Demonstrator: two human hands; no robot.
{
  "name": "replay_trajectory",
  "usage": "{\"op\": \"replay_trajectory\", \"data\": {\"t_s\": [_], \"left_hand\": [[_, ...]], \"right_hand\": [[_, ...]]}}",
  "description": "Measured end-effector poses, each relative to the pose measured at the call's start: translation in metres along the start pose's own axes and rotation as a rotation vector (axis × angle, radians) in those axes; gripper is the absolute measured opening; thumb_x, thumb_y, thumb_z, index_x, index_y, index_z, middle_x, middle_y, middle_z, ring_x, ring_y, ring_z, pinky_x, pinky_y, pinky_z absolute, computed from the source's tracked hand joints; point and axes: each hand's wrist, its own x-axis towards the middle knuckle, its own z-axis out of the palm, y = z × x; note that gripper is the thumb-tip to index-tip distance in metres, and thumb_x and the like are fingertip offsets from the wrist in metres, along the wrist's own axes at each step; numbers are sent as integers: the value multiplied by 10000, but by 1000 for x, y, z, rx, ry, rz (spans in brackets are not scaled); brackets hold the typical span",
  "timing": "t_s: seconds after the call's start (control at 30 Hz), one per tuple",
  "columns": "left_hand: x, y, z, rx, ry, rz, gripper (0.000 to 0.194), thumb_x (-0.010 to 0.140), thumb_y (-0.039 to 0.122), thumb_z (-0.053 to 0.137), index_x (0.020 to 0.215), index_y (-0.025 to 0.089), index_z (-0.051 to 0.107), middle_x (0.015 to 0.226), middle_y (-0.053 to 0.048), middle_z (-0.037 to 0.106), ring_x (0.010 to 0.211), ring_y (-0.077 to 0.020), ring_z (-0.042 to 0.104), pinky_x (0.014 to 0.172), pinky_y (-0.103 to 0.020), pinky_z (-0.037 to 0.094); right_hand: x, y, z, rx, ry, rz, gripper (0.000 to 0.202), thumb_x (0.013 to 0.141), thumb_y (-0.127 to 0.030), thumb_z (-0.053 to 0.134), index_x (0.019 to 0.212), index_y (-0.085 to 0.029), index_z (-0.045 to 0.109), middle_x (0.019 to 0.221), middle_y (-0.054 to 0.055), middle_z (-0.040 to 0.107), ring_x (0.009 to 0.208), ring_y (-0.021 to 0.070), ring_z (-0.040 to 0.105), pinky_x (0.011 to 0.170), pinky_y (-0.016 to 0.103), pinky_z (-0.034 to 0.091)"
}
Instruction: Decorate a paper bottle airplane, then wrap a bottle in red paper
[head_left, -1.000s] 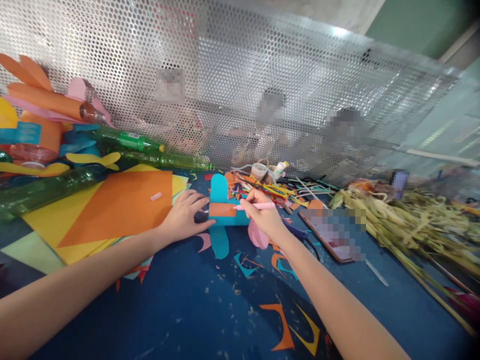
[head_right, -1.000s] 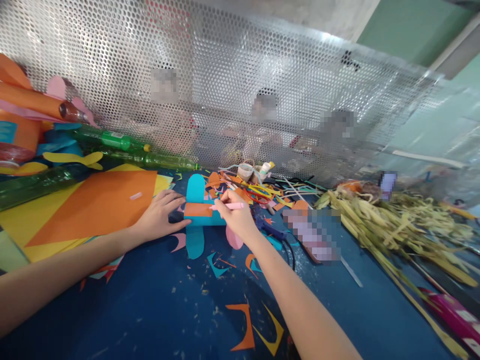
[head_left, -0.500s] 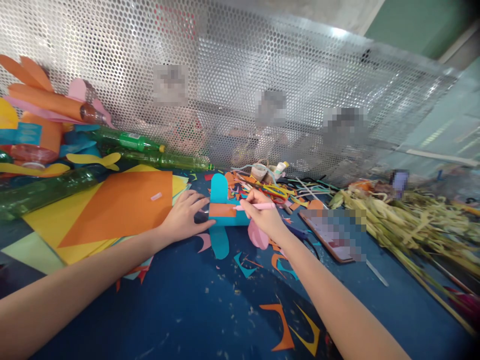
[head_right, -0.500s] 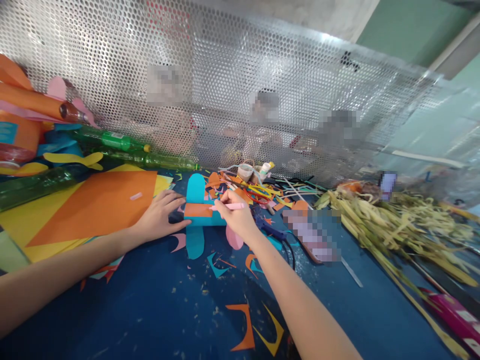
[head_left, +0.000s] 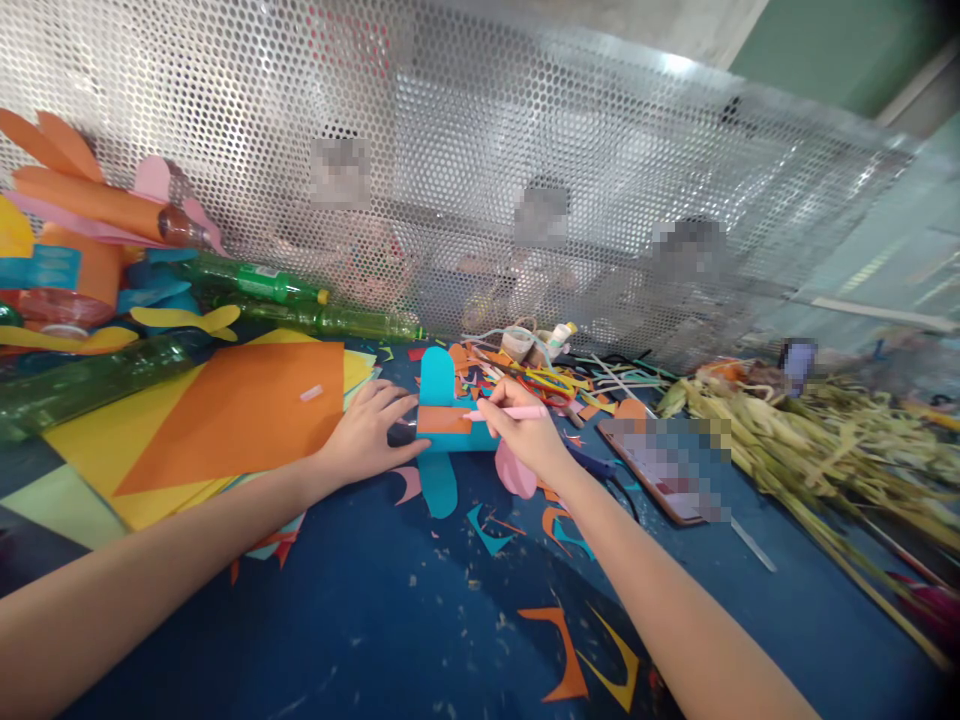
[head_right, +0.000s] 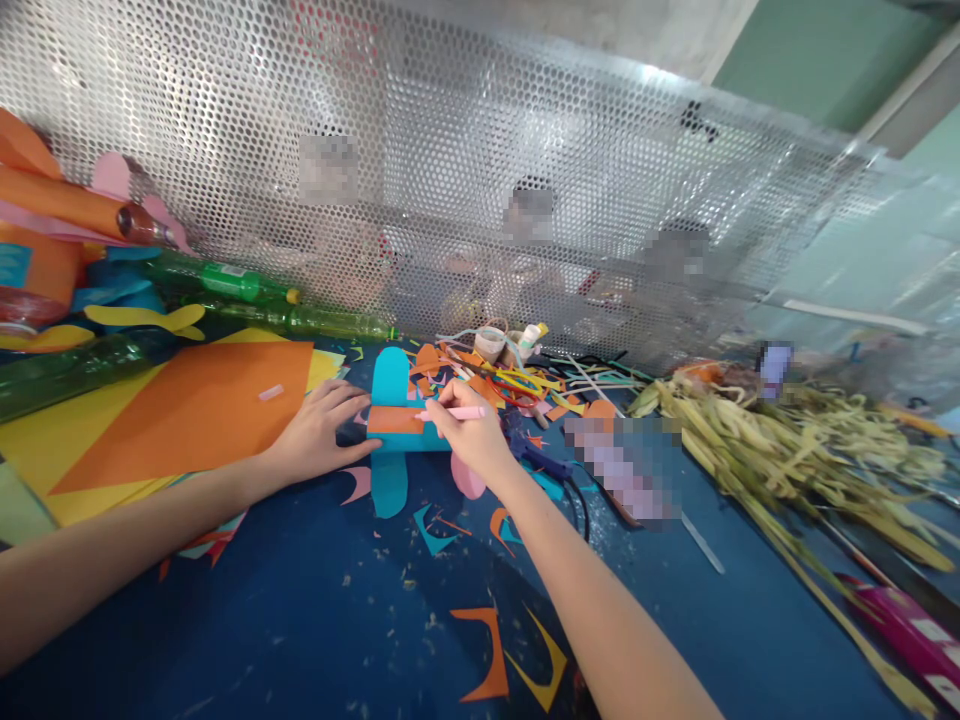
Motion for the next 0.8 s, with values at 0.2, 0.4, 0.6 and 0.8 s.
{"op": "replay_trajectory", "data": {"t_s": [0.2, 0.4, 0.6, 0.8], "left_hand": [[0, 0, 0, 5, 3, 6, 415, 783, 496, 601, 1062, 190, 593, 1071, -98, 614, 1055, -287, 478, 941, -473, 405], [0, 0, 0, 2, 4, 8, 421, 781, 498, 604, 1059, 181, 595, 1065, -100, 614, 1058, -289, 477, 947, -465, 402], [0, 0, 0, 1, -1, 0, 405, 784, 491, 602, 1063, 196, 594, 1068, -94, 613, 1060, -288, 485, 946, -475, 398], [0, 0, 0, 14, 9, 15, 427, 783, 496, 604, 1049, 161, 591, 1065, -104, 613, 1052, -280, 479, 941, -454, 406]], "right_hand": [[-1, -2, 1, 18, -42, 18, 252, 836, -326, 551, 651, -219, 418, 495, -69, 488, 483, 111, 507, 573, 243, 422], [-1, -2, 0, 24, -29, 8, 243, 833, -277, 544, 639, -218, 411, 483, -75, 464, 479, 105, 490, 589, 238, 422], [0, -2, 0, 6, -7, 3, 256, 833, -312, 547, 639, -219, 408, 492, -71, 462, 473, 105, 475, 580, 235, 412], [0, -1, 1, 24, -50, 7, 250, 836, -307, 545, 641, -217, 416, 490, -65, 483, 467, 105, 484, 560, 232, 406]]}}
